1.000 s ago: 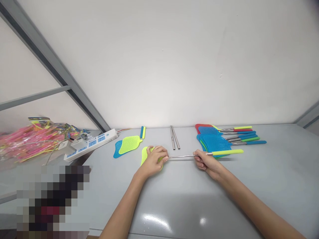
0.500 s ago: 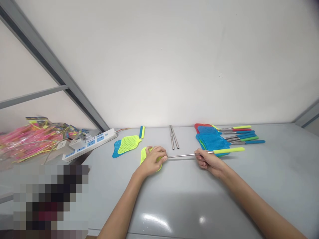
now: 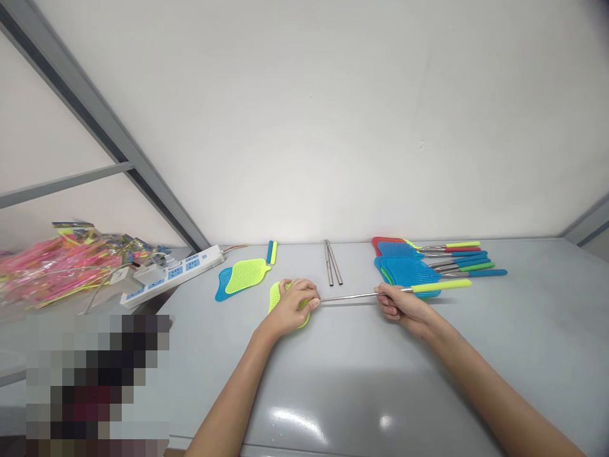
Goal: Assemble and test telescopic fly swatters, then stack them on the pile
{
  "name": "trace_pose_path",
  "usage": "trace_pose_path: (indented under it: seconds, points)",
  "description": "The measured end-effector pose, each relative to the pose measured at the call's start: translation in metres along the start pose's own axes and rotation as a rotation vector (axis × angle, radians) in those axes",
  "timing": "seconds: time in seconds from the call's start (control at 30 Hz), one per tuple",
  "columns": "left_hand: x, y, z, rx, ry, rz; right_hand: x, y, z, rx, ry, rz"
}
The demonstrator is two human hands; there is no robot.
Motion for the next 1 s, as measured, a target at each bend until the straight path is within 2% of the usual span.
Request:
trace_pose_path:
  seconds: [0.37, 0.63, 1.0]
  points:
    - [0.000, 0.000, 0.000, 0.013, 0.005, -0.003, 0.001, 0.002, -0.003, 0.006, 0.019, -0.006]
    - [-0.006, 0.003, -0.003, 0.039, -0.001, 0.004, -0.001, 0.000, 0.008, -0.012, -0.003, -0.015]
    - [0.002, 0.006, 0.002, 0.040, -0.011, 0.007, 0.010, -0.003, 0.011, -0.029, -0.032, -0.021]
Point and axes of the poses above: each hand's wrist, its own y-axis away from the middle knuckle, its own x-axis out of the back of the hand, z = x × y, the point moved 5 cm from there along -y, towards the middle knuckle, and after that the axes turned 9 degrees about -y, right-handed, at the moved point
